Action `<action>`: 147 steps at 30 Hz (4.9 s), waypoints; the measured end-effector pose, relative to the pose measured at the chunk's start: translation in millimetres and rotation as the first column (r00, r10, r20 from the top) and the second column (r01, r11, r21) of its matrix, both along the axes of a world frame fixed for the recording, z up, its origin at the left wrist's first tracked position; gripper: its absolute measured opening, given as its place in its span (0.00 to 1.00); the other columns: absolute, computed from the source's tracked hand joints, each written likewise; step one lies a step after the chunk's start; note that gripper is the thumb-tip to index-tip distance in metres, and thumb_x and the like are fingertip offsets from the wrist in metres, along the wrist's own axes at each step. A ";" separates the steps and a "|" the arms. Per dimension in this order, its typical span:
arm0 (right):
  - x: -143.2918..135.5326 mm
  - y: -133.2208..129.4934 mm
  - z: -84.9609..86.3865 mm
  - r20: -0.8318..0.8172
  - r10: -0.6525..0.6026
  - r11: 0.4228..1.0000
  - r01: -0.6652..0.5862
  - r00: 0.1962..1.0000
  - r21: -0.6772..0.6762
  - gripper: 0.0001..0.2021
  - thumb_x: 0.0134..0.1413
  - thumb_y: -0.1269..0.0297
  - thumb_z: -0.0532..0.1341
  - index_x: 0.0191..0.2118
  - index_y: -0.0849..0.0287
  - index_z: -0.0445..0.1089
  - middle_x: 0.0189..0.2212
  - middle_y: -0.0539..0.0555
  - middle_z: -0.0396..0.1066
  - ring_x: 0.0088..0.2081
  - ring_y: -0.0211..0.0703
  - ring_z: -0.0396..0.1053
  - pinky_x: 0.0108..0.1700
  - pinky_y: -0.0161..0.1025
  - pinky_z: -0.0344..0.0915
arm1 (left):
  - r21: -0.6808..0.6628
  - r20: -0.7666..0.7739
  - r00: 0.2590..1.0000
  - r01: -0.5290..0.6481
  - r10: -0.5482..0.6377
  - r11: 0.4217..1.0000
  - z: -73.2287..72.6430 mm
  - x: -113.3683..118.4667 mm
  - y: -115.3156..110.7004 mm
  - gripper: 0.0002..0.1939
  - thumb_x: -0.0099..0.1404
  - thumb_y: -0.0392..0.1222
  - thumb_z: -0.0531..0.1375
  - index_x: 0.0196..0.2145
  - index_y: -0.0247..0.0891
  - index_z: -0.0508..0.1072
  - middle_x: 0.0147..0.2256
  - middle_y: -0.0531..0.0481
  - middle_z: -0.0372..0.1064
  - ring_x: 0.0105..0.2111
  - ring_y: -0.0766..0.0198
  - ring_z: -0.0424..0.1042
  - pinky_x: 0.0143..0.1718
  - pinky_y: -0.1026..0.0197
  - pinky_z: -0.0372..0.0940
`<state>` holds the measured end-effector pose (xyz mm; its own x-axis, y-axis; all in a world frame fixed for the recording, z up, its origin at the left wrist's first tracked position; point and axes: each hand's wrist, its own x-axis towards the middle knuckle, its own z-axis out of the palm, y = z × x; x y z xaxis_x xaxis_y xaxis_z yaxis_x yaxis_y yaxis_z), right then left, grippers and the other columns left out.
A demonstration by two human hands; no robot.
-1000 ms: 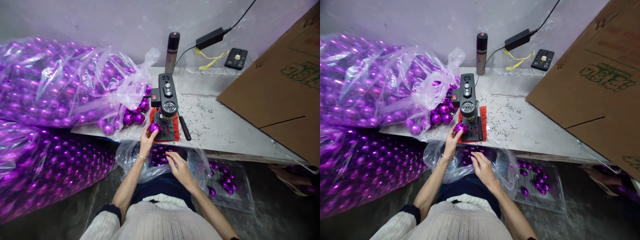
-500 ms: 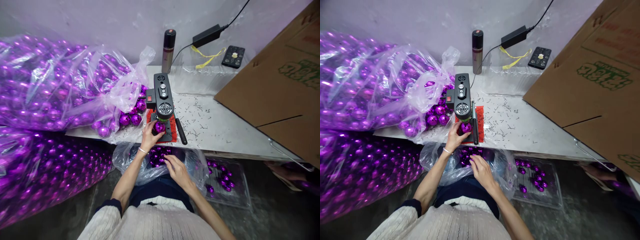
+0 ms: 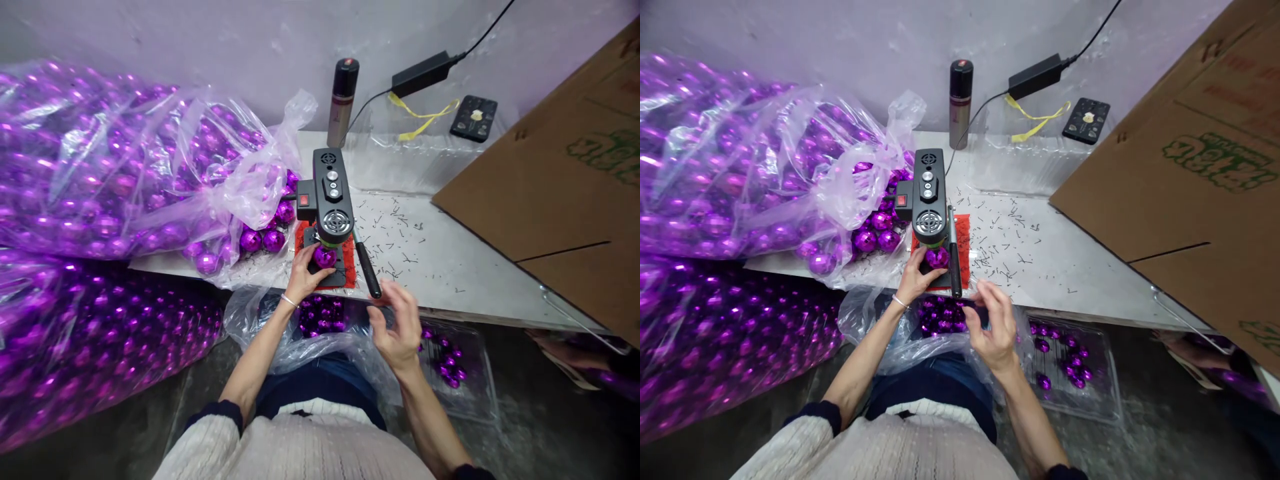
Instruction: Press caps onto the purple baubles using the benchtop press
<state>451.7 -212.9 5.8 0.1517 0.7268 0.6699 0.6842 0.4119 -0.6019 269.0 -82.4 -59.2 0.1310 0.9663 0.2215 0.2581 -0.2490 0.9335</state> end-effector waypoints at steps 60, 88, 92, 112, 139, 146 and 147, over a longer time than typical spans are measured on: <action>-42.7 75.0 35.2 -0.133 0.019 0.947 0.024 0.991 0.319 0.16 0.67 0.68 0.54 0.25 0.55 0.63 0.24 0.49 0.68 0.26 0.38 0.68 0.29 0.39 0.61 | 0.292 -0.452 0.841 -0.174 0.297 0.940 -2.9 -54.0 -20.0 0.43 0.68 0.68 0.56 0.70 0.36 0.58 0.70 0.27 0.52 0.71 0.38 0.54 0.67 0.37 0.54; -44.2 78.2 58.1 -0.112 0.019 0.949 0.017 0.994 0.316 0.16 0.66 0.72 0.54 0.25 0.56 0.62 0.23 0.48 0.66 0.27 0.36 0.67 0.29 0.37 0.60 | -0.385 0.511 0.846 0.071 0.149 0.920 20.9 -36.1 -7.8 0.34 0.59 0.56 0.71 0.59 0.43 0.71 0.56 0.43 0.75 0.55 0.53 0.75 0.60 0.48 0.69; -45.2 80.5 70.7 -0.138 0.026 0.950 0.018 0.990 0.310 0.17 0.67 0.72 0.55 0.24 0.56 0.61 0.22 0.48 0.65 0.27 0.35 0.66 0.29 0.37 0.59 | -0.294 0.322 0.945 0.038 0.061 0.955 11.9 -21.2 -8.1 0.35 0.60 0.54 0.70 0.62 0.40 0.70 0.58 0.41 0.74 0.56 0.51 0.76 0.62 0.47 0.68; -39.7 73.4 49.5 -0.062 0.027 0.958 -0.008 0.998 0.286 0.13 0.66 0.69 0.54 0.28 0.55 0.64 0.25 0.49 0.67 0.28 0.37 0.68 0.29 0.38 0.62 | 0.110 -0.084 0.996 0.002 0.007 0.994 -9.5 4.1 -5.6 0.35 0.59 0.55 0.72 0.61 0.42 0.71 0.57 0.39 0.72 0.59 0.47 0.70 0.63 0.42 0.64; -42.9 84.2 -36.1 -0.090 0.132 0.891 -0.079 0.987 0.447 0.17 0.71 0.61 0.49 0.28 0.55 0.61 0.28 0.49 0.66 0.27 0.37 0.72 0.29 0.40 0.72 | 0.093 -0.053 0.999 -0.004 0.009 0.996 -12.0 5.6 -3.7 0.33 0.60 0.56 0.71 0.59 0.42 0.72 0.56 0.39 0.73 0.58 0.47 0.71 0.62 0.42 0.65; -47.0 80.4 32.3 -0.200 0.013 0.946 0.053 0.980 0.321 0.15 0.68 0.68 0.53 0.26 0.55 0.62 0.25 0.49 0.66 0.27 0.36 0.68 0.28 0.37 0.64 | 0.198 -0.102 0.994 0.046 -0.026 0.979 -14.4 3.2 -10.5 0.33 0.65 0.55 0.67 0.62 0.40 0.67 0.58 0.36 0.70 0.60 0.46 0.70 0.63 0.41 0.64; -46.9 79.8 41.8 -0.207 0.013 0.955 0.049 0.978 0.293 0.15 0.67 0.68 0.53 0.26 0.56 0.63 0.25 0.49 0.66 0.27 0.36 0.68 0.29 0.37 0.64 | 0.233 -0.122 0.992 0.055 -0.027 0.971 -16.3 2.2 -17.6 0.32 0.67 0.53 0.66 0.63 0.40 0.66 0.59 0.35 0.70 0.61 0.47 0.69 0.64 0.41 0.63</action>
<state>404.8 -133.1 47.6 0.3193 0.4972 0.8068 0.5682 0.5809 -0.5828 271.2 -100.0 -75.5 0.2077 0.8820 0.4231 0.3474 -0.4708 0.8110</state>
